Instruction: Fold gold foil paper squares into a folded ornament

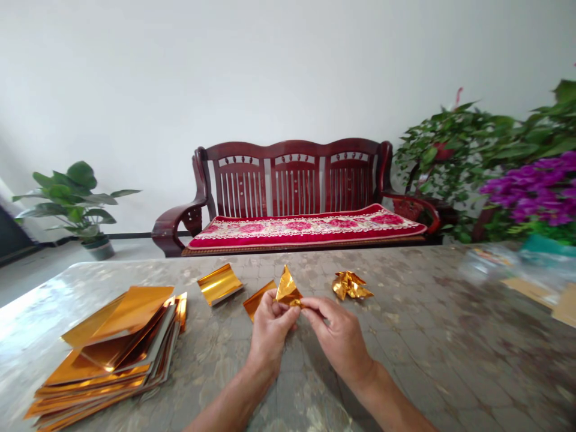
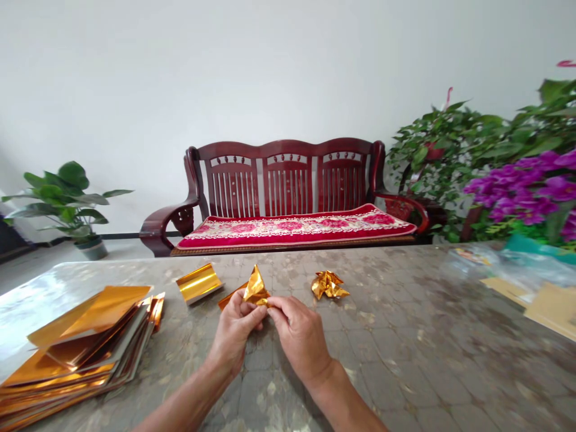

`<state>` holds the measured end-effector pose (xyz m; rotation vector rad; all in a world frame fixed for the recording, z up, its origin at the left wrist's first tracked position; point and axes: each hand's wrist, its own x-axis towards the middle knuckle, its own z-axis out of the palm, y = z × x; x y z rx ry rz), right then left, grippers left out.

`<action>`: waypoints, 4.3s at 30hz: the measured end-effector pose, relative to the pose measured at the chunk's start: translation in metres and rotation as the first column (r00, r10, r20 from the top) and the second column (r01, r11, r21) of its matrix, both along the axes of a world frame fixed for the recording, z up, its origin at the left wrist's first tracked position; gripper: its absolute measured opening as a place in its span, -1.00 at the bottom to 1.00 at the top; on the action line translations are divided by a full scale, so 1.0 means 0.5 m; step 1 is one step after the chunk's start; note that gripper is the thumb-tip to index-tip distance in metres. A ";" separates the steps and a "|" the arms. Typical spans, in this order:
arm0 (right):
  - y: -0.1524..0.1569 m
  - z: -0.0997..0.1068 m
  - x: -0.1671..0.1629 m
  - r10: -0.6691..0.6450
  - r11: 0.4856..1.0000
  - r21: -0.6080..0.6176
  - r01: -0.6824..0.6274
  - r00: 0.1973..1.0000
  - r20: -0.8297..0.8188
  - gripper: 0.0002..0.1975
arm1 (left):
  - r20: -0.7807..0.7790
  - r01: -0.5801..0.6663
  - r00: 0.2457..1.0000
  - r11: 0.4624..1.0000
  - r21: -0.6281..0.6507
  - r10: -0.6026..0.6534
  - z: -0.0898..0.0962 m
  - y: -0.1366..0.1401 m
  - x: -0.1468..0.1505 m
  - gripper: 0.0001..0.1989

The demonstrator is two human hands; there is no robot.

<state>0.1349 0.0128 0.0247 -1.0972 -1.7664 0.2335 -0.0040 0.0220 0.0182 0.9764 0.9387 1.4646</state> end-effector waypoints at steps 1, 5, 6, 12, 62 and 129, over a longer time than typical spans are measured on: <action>-0.001 0.000 0.000 -0.003 1.000 0.005 0.003 1.000 0.006 -0.85 | 0.005 0.004 1.000 1.000 0.002 -0.004 -0.002 0.000 0.000 -0.56; -0.004 0.002 0.000 -0.008 1.000 0.022 0.008 0.999 0.038 -0.86 | 0.014 0.008 1.000 1.000 0.001 -0.008 -0.009 0.000 0.001 -0.54; -0.005 0.003 0.000 -0.008 1.000 0.024 0.007 0.999 0.051 -0.86 | 0.010 0.003 1.000 1.000 -0.003 -0.003 -0.009 0.000 0.001 -0.53; -0.006 0.005 0.000 -0.004 0.999 0.052 -0.001 0.994 0.107 -0.86 | -0.004 -0.004 1.000 1.000 -0.017 0.004 -0.005 -0.004 0.001 -0.54; 0.003 -0.007 -0.016 0.135 0.930 -0.257 -0.262 0.896 -0.423 -0.59 | 0.147 0.030 0.989 0.997 -0.076 -0.019 -0.016 -0.002 0.013 -0.54; 0.031 -0.003 0.026 0.092 0.917 -0.349 -0.194 0.953 -0.288 -0.70 | -0.161 -0.078 0.983 0.996 0.045 0.084 0.009 0.017 -0.024 -0.62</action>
